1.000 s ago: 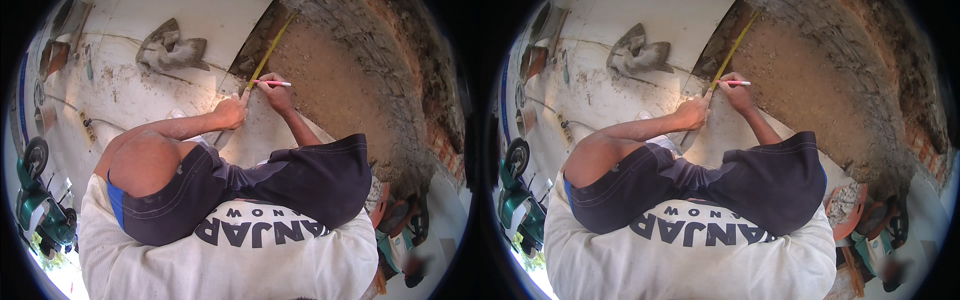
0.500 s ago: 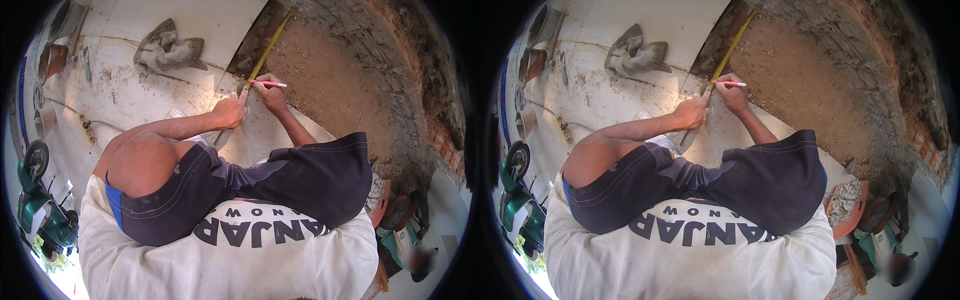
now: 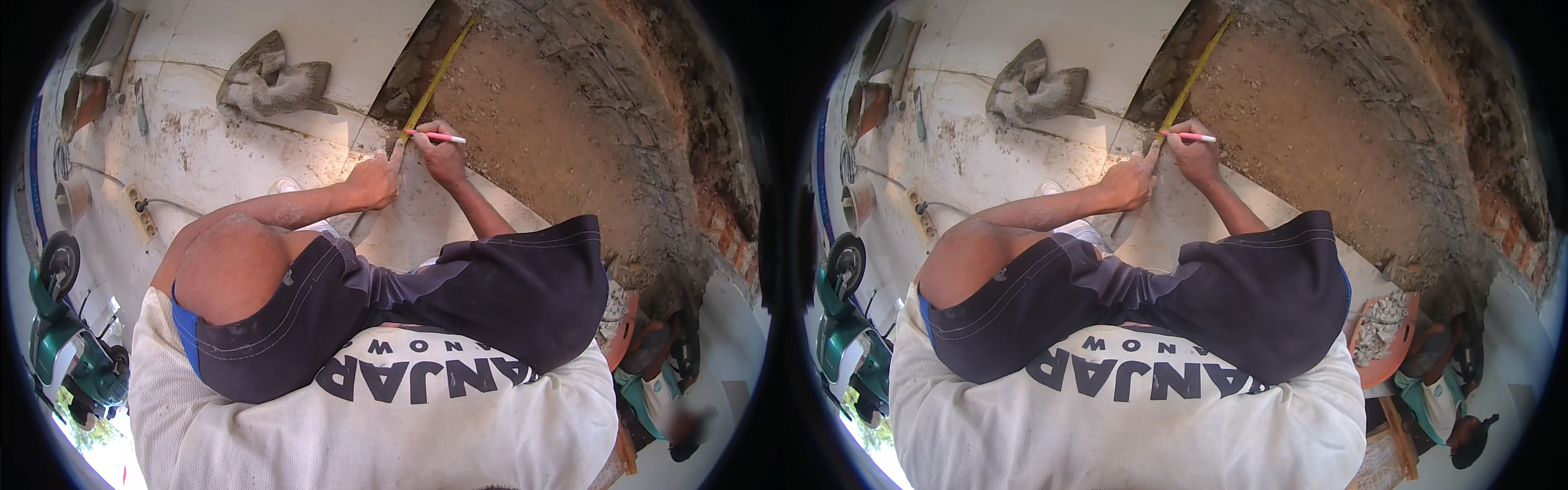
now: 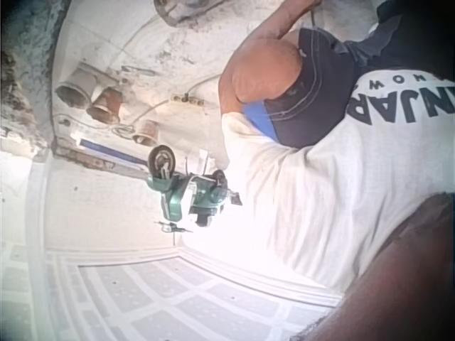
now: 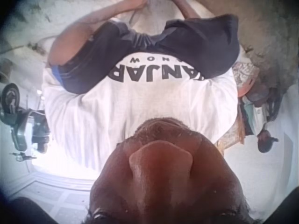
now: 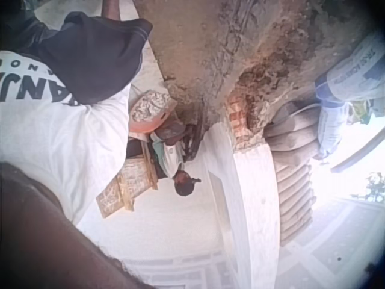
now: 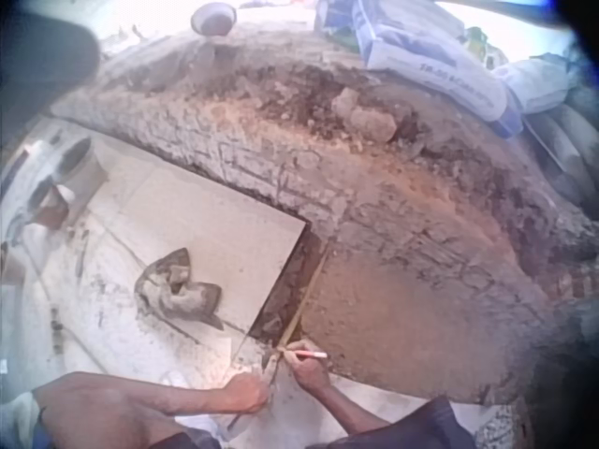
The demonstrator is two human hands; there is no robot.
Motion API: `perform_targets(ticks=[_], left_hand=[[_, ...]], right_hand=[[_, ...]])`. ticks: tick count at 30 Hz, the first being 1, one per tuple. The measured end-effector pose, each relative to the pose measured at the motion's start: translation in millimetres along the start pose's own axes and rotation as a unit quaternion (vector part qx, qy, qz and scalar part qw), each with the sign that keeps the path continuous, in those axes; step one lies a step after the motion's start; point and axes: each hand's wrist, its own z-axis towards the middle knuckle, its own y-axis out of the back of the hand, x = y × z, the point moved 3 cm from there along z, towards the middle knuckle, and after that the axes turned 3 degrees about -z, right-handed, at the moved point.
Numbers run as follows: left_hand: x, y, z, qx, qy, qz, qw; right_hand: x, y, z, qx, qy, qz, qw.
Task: The person places a large floor tile onto a prepared surface, taps it into position using a wooden-handled hammer, and then uses a tape measure and a pencil to mark dimensions on the concrete floor.
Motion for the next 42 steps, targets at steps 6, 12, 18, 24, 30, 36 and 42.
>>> perform_targets(ticks=[6, 12, 18, 24, 30, 36, 42], left_hand=[[0, 1, 0, 0.008, 0.006, -0.004, 1.0], [-1, 2, -2, 0.003, 0.002, -0.004, 1.0], [-4, 4, -2, 0.009, 0.001, 0.007, 1.0], [-3, 1, -1, 0.008, -0.002, 0.018, 1.0], [0, -6, 3, -0.001, -0.006, 0.019, 1.0], [-1, -2, -1, 0.004, -0.008, 0.007, 1.0], [3, 5, -15, -0.024, -0.048, 0.005, 0.999]], right_hand=[[-6, 0, 0, -0.005, -0.02, 0.008, 1.0], [2, 0, -2, -0.019, -0.025, -0.001, 0.999], [6, 0, -1, -0.008, -0.028, -0.009, 1.0], [3, -2, 1, 0.001, -0.025, -0.017, 1.0], [-6, -1, -2, -0.015, -0.027, -0.001, 1.0], [-5, 16, -3, -0.076, -0.033, 0.02, 0.996], [-9, 40, 2, -0.097, -0.044, 0.038, 0.994]])
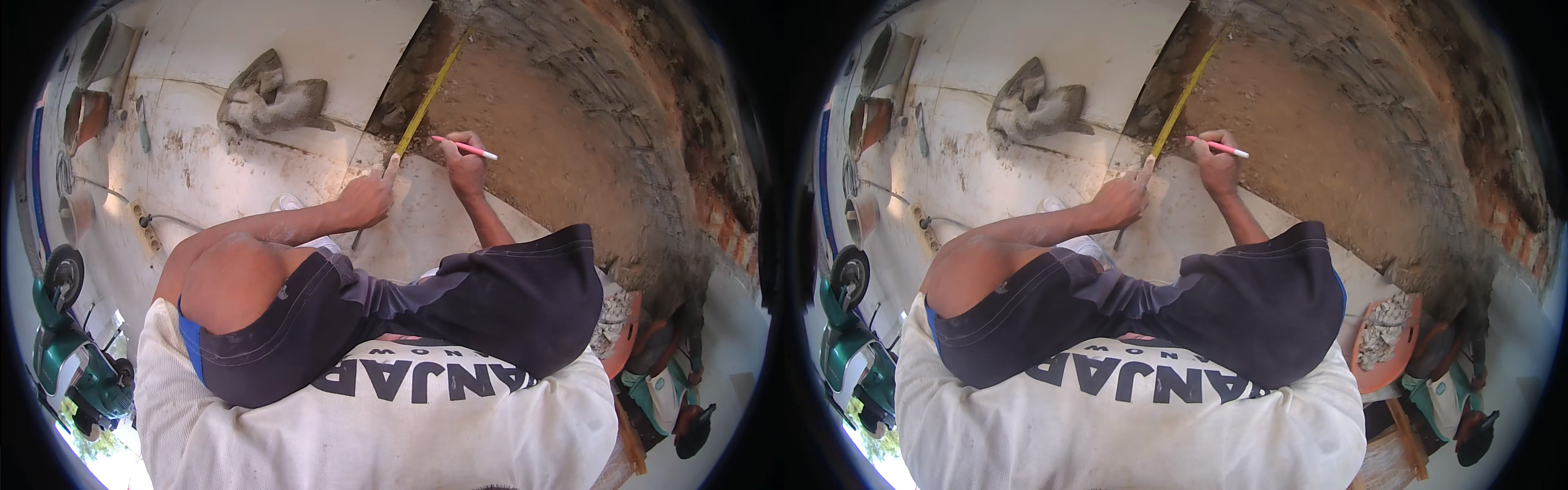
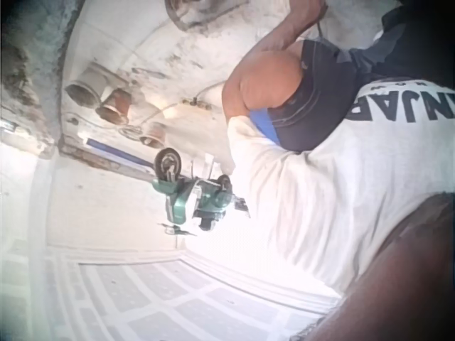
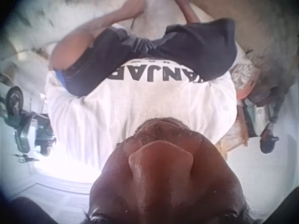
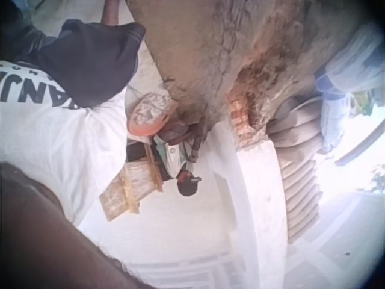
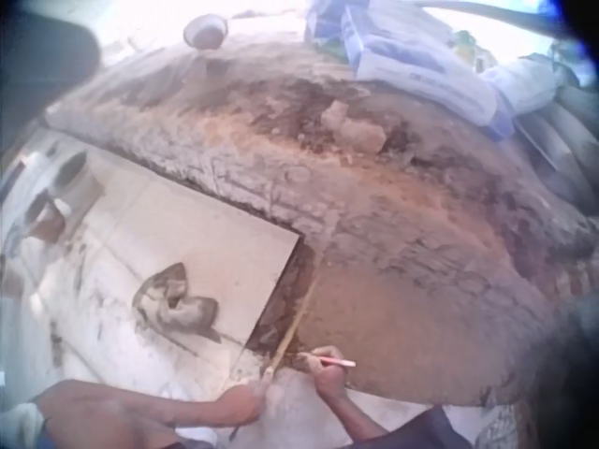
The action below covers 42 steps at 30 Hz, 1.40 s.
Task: The person places a large floor tile onto a prepared surface, taps it into position using a wooden-handled hammer, and then uses a tape measure and a pencil to mark dimensions on the concrete floor.
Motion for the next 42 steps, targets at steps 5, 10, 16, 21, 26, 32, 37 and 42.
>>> perform_targets(ticks=[5, 10, 16, 21, 26, 32, 37, 42], left_hand=[[0, 4, -8, -0.017, -0.016, -0.006, 1.0], [0, 18, -19, -0.018, -0.035, 0.013, 0.999], [-21, 43, -20, 0.009, -0.076, 0.045, 0.996], [-79, 115, -22, 0.055, -0.139, 0.091, 0.984], [-159, 100, 27, 0.107, -0.202, 0.134, 0.964], [-254, -58, 80, 0.133, -0.264, 0.072, 0.953], [-310, -158, 94, 0.097, -0.225, -0.019, 0.969], [-337, -199, 111, 0.084, -0.18, -0.057, 0.978]], right_hand=[[0, 24, -4, -0.035, -0.051, 0.06, 0.996], [9, 38, -14, -0.075, -0.069, 0.161, 0.982], [-8, 88, -30, -0.14, -0.064, 0.13, 0.98], [-8, 155, -65, -0.292, -0.075, 0.199, 0.933], [-26, 241, -117, -0.476, -0.041, 0.191, 0.858], [-64, 306, -179, -0.587, -0.063, 0.158, 0.792], [-82, 328, -205, -0.623, -0.082, 0.144, 0.765], [-101, 343, -219, -0.623, -0.096, 0.132, 0.765]])
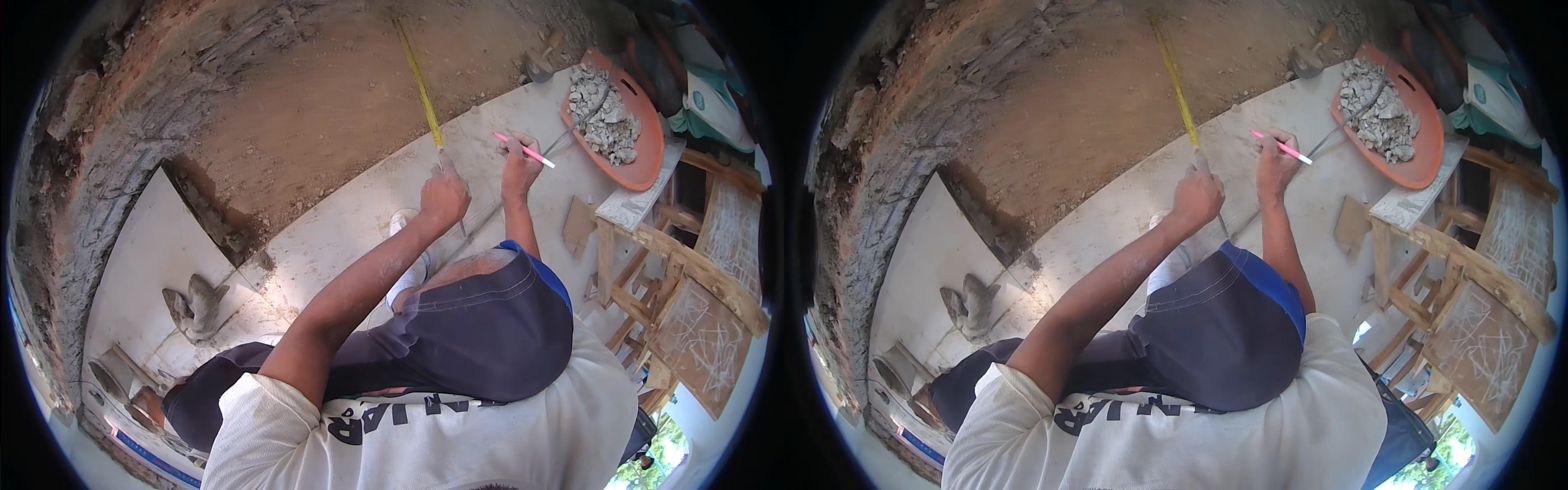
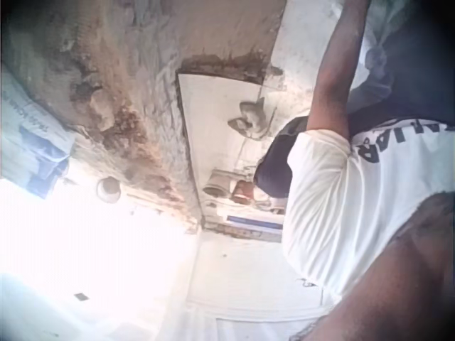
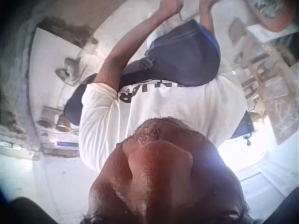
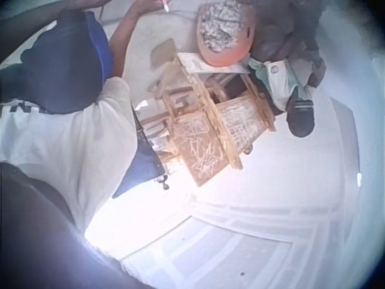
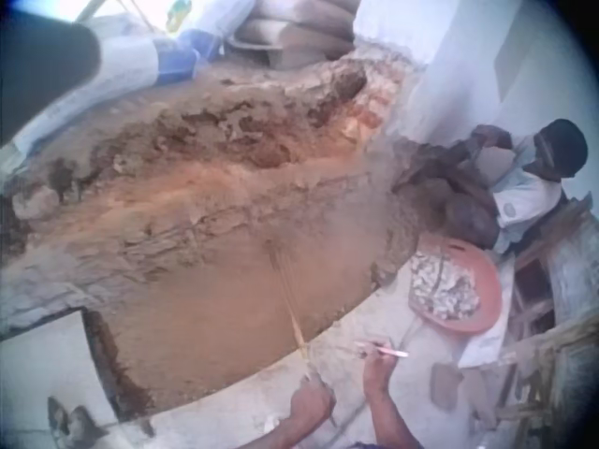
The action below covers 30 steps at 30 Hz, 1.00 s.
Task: The person places a large floor tile onto a prepared surface, taps it into position using a wooden-handled hammer, and then uses a tape measure and a pencil to mark dimensions on the concrete floor.
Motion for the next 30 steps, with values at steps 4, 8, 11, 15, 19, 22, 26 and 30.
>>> perform_targets(ticks=[4, 8, 11, 15, 19, 22, 26, 30], left_hand=[[-3, -11, 7, -0.02, 0.026, -0.016, 0.999], [-2, -22, 10, -0.017, 0.053, -0.022, 0.998], [-3, -31, 11, -0.026, 0.061, -0.025, 0.997], [-5, -35, 20, -0.041, 0.055, -0.02, 0.997], [-8, -38, 24, -0.055, 0.045, -0.015, 0.997], [-9, -37, 29, -0.042, 0.062, -0.01, 0.997], [-12, -38, 30, -0.031, 0.073, -0.01, 0.997], [-11, -40, 34, -0.032, 0.076, -0.008, 0.997]], right_hand=[[-16, 13, 11, 0.002, -0.001, -0.018, 1.0], [-25, 19, 20, -0.001, -0.015, -0.018, 1.0], [-31, 21, 22, -0.005, -0.014, -0.02, 1.0], [-38, 24, 28, 0.007, -0.011, -0.007, 1.0], [-41, 25, 31, 0.003, -0.031, -0.015, 0.999], [-42, 26, 33, 0.002, -0.036, -0.006, 0.999], [-48, 30, 36, -0.004, -0.029, -0.031, 0.999], [-46, 27, 34, -0.018, -0.033, -0.007, 0.999]])
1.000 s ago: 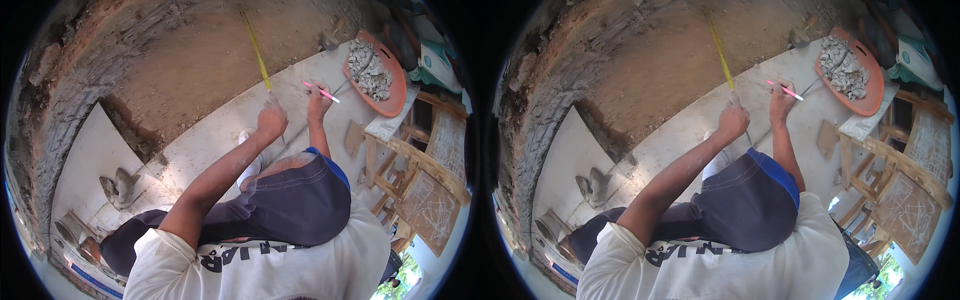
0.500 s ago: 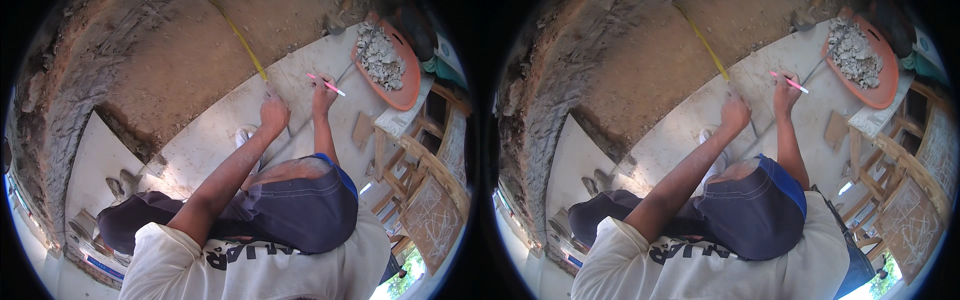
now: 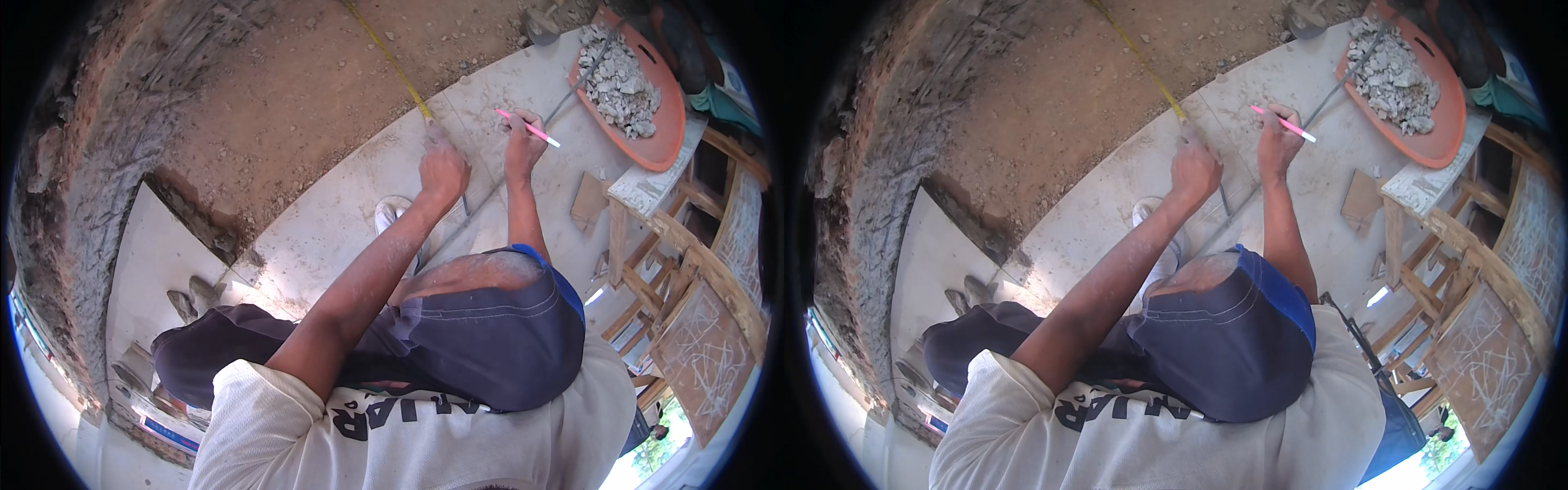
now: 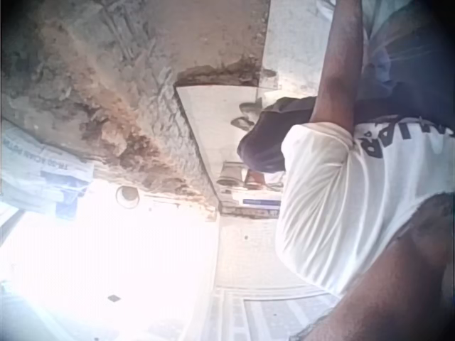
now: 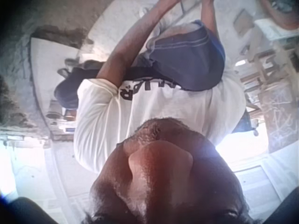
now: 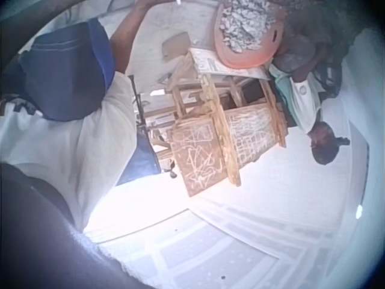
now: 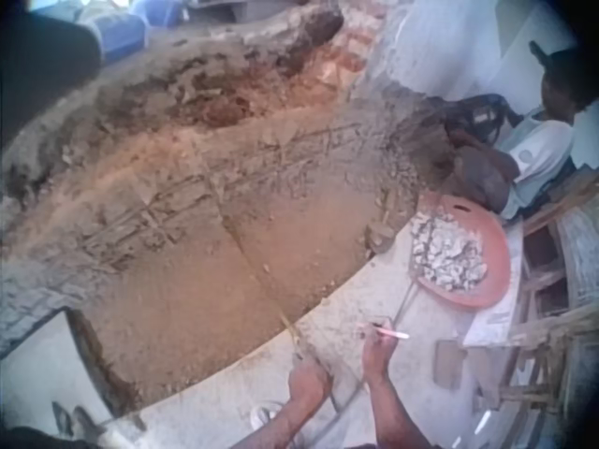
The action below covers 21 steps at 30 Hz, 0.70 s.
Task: The person places a large floor tile onto a prepared surface, taps it into position using a wooden-handled hammer, and then uses a tape measure and a pencil to mark dimensions on the concrete floor.
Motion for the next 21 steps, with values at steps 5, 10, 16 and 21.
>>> perform_targets(ticks=[5, 10, 16, 21], left_hand=[[-2, 1, -1, 0.008, 0.004, -0.008, 1.0], [3, 8, -7, 0.008, -0.017, -0.018, 1.0], [13, 29, -40, 0.059, -0.039, 0.016, 0.997], [25, 94, -74, 0.135, -0.138, 0.105, 0.975]], right_hand=[[-2, 2, 2, 0.016, 0.009, -0.034, 0.999], [5, -7, -3, 0.023, 0.004, -0.029, 0.999], [9, -8, -14, 0.016, 0.006, 0.003, 1.0], [21, -22, -23, 0.044, 0.045, 0.019, 0.998]])
